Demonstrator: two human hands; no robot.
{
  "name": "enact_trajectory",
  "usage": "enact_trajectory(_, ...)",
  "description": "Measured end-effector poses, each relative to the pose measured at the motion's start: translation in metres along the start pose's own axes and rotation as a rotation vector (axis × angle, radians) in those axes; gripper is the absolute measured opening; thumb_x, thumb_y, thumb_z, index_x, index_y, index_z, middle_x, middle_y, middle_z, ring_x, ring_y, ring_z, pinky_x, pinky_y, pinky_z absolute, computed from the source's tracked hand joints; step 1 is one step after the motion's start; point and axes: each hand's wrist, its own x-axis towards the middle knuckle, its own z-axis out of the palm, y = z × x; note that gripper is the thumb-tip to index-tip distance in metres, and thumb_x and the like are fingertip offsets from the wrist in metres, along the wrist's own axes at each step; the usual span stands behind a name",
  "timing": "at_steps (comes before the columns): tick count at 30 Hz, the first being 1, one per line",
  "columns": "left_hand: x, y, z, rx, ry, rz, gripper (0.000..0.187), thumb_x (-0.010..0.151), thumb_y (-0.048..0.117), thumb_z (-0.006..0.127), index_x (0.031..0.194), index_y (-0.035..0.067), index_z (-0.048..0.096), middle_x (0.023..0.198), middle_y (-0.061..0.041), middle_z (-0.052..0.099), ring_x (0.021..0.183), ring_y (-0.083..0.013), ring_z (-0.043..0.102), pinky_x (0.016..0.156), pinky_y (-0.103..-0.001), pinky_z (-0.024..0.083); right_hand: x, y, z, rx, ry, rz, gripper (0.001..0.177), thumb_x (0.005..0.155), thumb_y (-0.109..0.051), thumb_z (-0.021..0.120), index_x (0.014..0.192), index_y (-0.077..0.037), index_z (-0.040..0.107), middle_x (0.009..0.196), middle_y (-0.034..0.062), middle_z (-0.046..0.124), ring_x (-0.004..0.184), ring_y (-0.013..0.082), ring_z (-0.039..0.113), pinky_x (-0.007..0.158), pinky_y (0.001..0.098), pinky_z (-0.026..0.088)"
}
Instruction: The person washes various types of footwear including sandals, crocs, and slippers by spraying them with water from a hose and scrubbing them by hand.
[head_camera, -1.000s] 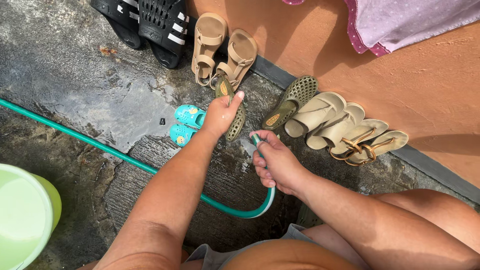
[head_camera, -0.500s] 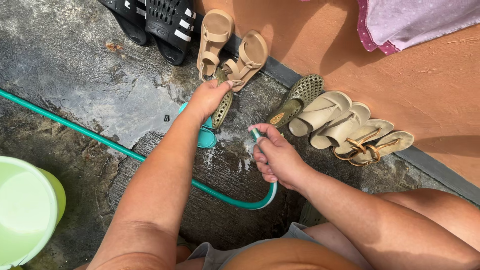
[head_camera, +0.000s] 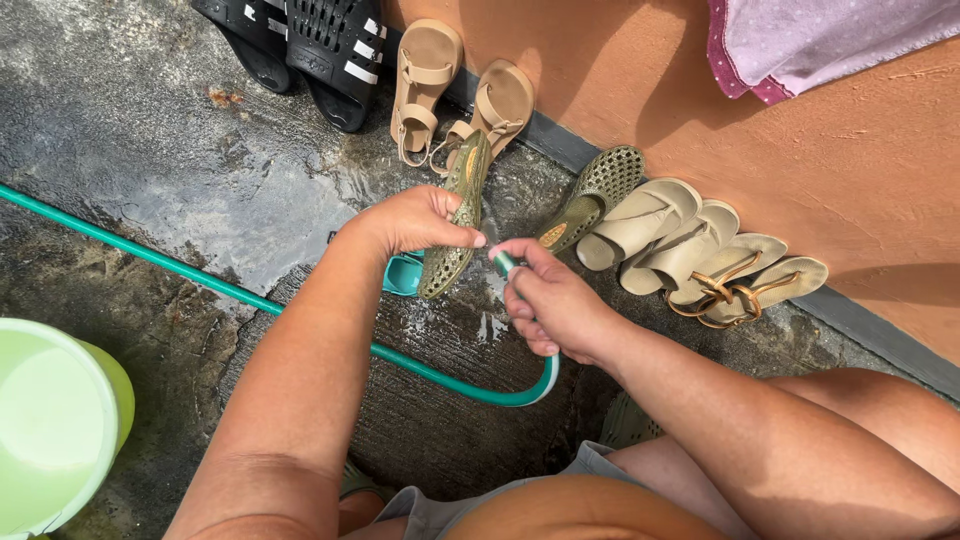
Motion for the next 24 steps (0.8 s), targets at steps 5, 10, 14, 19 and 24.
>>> enact_trajectory(5, 0.014, -0.033, 0.017, 0.052, -0.044, -0.052, 0.019, 0.091, 0.025, 0.078, 0.091, 0.007, 0.079, 0.083, -0.002, 0.076, 0.072, -0.0077, 0.063, 0.068, -0.026, 0.052, -0.002, 0.010, 0.002, 0.099, 0.117, -0.002, 0.025, 0.104, -0.023, 0.038, 0.128, -0.022, 0.044, 0.068, -0.0015, 0.042, 0.044, 0.0083, 0.033, 0.035, 0.0250, 0.026)
enact_trajectory(10, 0.046, -0.070, 0.059, 0.578, -0.151, -0.240, 0.023, 0.092, 0.028, 0.066, 0.098, 0.010, 0.078, 0.088, -0.007, 0.080, 0.076, -0.0166, 0.071, 0.070, -0.032, 0.056, -0.013, 0.039, 0.001, 0.254, 0.059, 0.235, 0.027, 0.102, -0.023, 0.037, 0.128, -0.025, 0.043, 0.067, -0.0017, 0.041, 0.043, 0.0094, 0.030, 0.036, 0.0259, 0.025)
enact_trajectory(14, 0.044, -0.063, 0.080, 0.708, -0.023, -0.329, 0.035, 0.075, 0.037, 0.085, 0.093, 0.008, 0.079, 0.090, -0.009, 0.079, 0.082, -0.0186, 0.076, 0.073, -0.035, 0.061, -0.008, 0.058, -0.006, 0.316, 0.088, 0.339, 0.028, 0.101, -0.023, 0.037, 0.128, -0.025, 0.046, 0.067, -0.0018, 0.041, 0.043, 0.0094, 0.031, 0.037, 0.0263, 0.025)
enact_trajectory(19, 0.060, -0.046, 0.070, 0.447, -0.132, -0.480, 0.040, 0.093, 0.042, 0.068, 0.088, 0.003, 0.078, 0.088, -0.012, 0.083, 0.077, -0.0216, 0.081, 0.068, -0.037, 0.064, 0.008, 0.056, -0.028, 0.303, 0.114, 0.270, 0.026, 0.102, -0.024, 0.037, 0.127, -0.026, 0.043, 0.067, -0.0018, 0.041, 0.043, 0.0093, 0.030, 0.037, 0.0261, 0.025)
enact_trajectory(24, 0.076, -0.026, 0.059, 0.977, 0.270, -0.138, 0.029, 0.094, 0.043, 0.071, 0.098, 0.014, 0.078, 0.095, -0.012, 0.073, 0.093, -0.0337, 0.070, 0.083, -0.046, 0.056, 0.015, 0.046, -0.039, 0.284, 0.087, 0.235, 0.029, 0.101, -0.020, 0.037, 0.128, -0.025, 0.045, 0.068, -0.0016, 0.041, 0.043, 0.0091, 0.031, 0.038, 0.0263, 0.027)
